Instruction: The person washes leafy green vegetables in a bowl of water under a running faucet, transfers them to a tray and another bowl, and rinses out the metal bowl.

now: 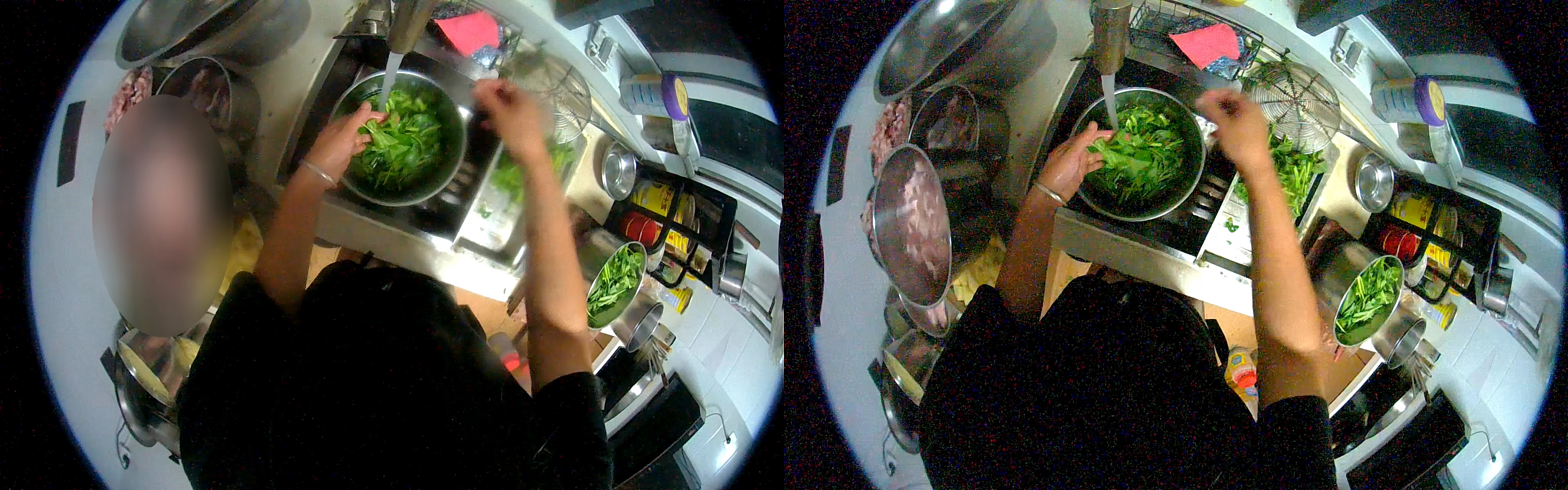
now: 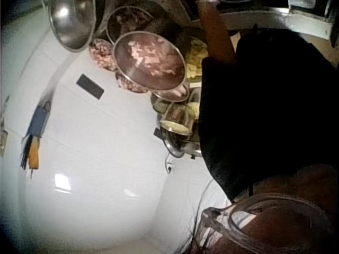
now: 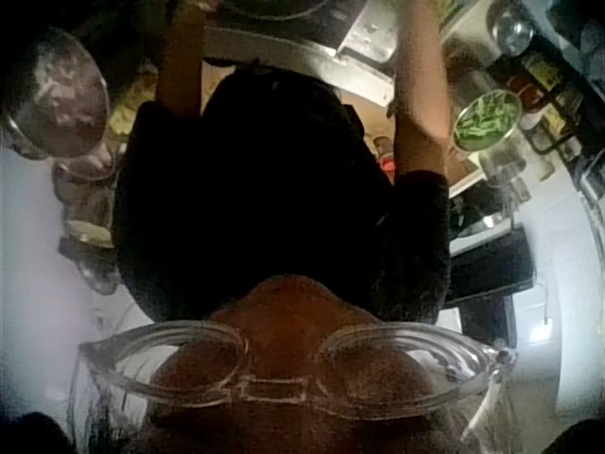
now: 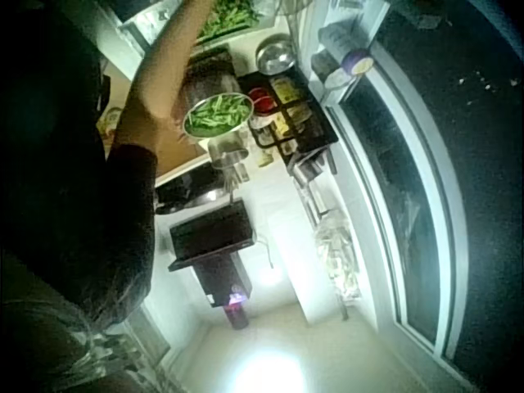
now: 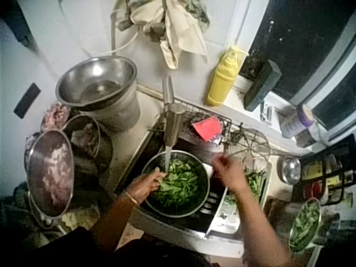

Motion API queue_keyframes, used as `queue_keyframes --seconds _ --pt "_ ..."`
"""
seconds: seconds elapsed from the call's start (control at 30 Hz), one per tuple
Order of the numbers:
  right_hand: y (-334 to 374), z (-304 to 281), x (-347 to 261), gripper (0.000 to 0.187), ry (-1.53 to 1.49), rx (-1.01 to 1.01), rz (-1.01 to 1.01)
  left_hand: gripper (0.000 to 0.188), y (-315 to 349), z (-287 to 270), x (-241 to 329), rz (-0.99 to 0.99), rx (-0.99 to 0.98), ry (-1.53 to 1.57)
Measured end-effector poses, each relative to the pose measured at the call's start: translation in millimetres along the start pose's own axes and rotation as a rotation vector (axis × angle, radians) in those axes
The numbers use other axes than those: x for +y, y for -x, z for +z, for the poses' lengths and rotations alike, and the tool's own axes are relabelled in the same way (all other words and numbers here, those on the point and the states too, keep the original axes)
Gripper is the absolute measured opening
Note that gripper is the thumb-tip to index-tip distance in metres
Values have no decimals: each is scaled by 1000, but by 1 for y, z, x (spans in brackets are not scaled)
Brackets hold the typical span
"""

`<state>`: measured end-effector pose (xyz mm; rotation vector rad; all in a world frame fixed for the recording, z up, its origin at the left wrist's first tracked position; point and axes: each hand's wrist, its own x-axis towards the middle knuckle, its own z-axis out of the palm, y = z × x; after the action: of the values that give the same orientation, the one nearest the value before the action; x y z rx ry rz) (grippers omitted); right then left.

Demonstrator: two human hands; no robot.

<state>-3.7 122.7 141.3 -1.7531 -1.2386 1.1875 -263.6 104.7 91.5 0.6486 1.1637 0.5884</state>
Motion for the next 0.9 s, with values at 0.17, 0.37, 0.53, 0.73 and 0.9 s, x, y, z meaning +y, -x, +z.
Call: queue_keyframes --seconds 0.17,0.37,0.53,0.73,0.9 --pt "43 63 0 32 163 -65 -324 52 -6 7 3 -33 -82 -76" --pt "51 81 3 19 252 64 -488 61 -7 18 5 -72 -34 -181" --pt "33 49 15 10 -352 -129 -148 64 -4 21 12 -98 -11 -247" --pt "32 32 8 13 -382 -262 123 53 -6 22 9 -48 -122 -39" --pt "39 48 23 22 -512 -272 195 32 -10 27 -7 298 -258 -225"
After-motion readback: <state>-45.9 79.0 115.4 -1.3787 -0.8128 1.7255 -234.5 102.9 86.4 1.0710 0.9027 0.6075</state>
